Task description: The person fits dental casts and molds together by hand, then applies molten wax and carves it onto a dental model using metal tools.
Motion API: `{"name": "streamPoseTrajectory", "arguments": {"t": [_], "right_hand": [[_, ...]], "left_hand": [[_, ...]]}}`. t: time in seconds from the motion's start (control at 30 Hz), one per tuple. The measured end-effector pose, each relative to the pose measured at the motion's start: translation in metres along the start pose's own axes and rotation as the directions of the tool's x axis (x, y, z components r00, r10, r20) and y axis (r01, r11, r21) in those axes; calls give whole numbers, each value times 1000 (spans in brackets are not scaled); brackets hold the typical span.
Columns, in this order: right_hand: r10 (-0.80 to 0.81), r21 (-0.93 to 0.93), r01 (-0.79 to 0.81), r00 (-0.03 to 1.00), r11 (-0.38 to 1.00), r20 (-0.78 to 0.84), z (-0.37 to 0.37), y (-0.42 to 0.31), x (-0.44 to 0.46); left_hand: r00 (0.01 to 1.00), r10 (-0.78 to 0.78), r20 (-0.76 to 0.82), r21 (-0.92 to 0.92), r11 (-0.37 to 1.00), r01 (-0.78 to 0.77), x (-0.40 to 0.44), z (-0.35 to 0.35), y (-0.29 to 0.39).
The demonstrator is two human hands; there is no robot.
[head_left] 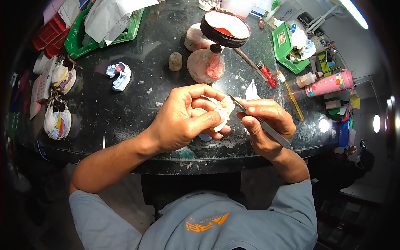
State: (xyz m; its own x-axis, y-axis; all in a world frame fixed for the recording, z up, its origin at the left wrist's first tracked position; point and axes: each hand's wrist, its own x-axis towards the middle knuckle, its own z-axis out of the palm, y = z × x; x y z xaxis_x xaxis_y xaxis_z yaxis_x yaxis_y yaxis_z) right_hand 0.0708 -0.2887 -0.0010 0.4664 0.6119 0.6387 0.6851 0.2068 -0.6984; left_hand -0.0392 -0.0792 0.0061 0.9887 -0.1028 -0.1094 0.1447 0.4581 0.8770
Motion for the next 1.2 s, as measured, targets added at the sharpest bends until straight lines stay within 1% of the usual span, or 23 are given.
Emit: {"name": "streamPoseTrajectory", "arguments": {"t": [0.07,0.17,0.27,0.37,0.57,0.67,0.77,0.97,1.07,1.2], "right_hand": [[-34,-40,35,999,999,24,-1,-1,3],[-22,11,22,1000,1000,-16,4,1,2],[-39,-26,40,999,999,24,-1,1,4],[-6,-19,7,1000,1000,27,-2,-1,3],[9,169,-3,999,986,-34,2,-3,-4],[20,228,-11,999,974,-38,5,-1,-3],[1,284,14,999,959,-53,5,3,-7],[27,233,-17,999,972,-42,5,-3,-8],[30,262,-19,999,965,-38,7,-3,-9],[35,220,-32,999,975,-11,4,-4,-8]], "left_hand": [[1000,-5,-1,3,1000,5,0,0,0],[1000,0,-7,6,1000,0,1,-1,-3],[1000,-3,-12,33,999,3,1,3,0],[999,41,-29,80,996,-39,2,4,-4],[996,84,-29,75,994,-82,1,5,-7],[997,68,-29,97,993,-64,0,7,-5],[998,63,-25,102,993,-60,-1,8,-5],[998,59,-32,100,993,-56,-1,8,-5],[998,57,-40,103,993,-52,-2,9,-6],[997,67,-39,107,992,-63,-2,8,-8]]}}
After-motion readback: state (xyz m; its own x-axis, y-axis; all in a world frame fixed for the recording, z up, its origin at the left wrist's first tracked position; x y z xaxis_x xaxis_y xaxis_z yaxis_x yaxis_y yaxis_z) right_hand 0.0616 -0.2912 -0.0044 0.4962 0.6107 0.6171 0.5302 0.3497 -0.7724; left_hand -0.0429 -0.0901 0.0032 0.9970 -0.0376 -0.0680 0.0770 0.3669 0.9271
